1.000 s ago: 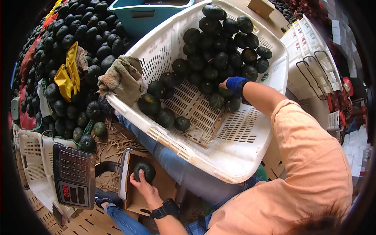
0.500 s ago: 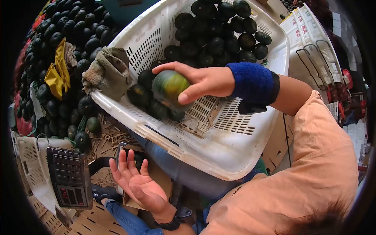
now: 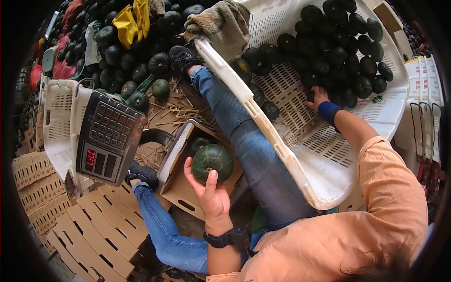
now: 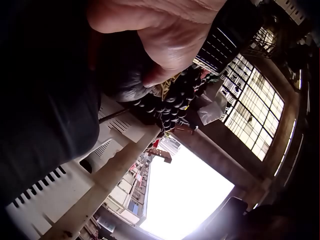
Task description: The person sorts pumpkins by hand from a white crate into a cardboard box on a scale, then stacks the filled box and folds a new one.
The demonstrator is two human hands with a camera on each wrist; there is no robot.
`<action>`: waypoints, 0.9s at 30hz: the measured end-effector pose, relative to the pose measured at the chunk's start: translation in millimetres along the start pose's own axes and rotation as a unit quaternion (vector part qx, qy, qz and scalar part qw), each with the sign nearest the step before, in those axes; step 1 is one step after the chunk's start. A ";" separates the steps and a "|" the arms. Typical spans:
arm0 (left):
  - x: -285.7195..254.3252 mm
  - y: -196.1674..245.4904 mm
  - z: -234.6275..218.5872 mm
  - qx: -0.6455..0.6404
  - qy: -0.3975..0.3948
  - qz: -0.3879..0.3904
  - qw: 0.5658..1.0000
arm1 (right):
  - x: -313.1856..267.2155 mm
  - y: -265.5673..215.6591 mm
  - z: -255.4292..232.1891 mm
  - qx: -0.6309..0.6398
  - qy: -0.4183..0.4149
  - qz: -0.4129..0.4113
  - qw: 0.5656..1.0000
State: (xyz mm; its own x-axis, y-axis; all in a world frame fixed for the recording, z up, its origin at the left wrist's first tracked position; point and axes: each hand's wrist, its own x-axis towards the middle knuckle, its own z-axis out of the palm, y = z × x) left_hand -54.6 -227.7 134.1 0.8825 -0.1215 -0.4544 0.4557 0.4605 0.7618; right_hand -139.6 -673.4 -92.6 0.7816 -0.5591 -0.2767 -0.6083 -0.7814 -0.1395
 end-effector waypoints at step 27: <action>22.2 -87.7 -58.3 0.485 -0.049 0.145 0.861 | -120.1 -193.4 -259.4 0.842 -0.358 -0.163 0.370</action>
State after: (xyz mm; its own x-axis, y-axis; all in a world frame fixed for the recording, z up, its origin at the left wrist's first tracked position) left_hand -81.7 -219.6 30.2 0.9594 -0.2211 -0.1752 0.0555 -0.4610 0.8856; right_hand -79.9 -527.0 214.3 0.9810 0.1762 -0.0805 -0.1926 0.8419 -0.5042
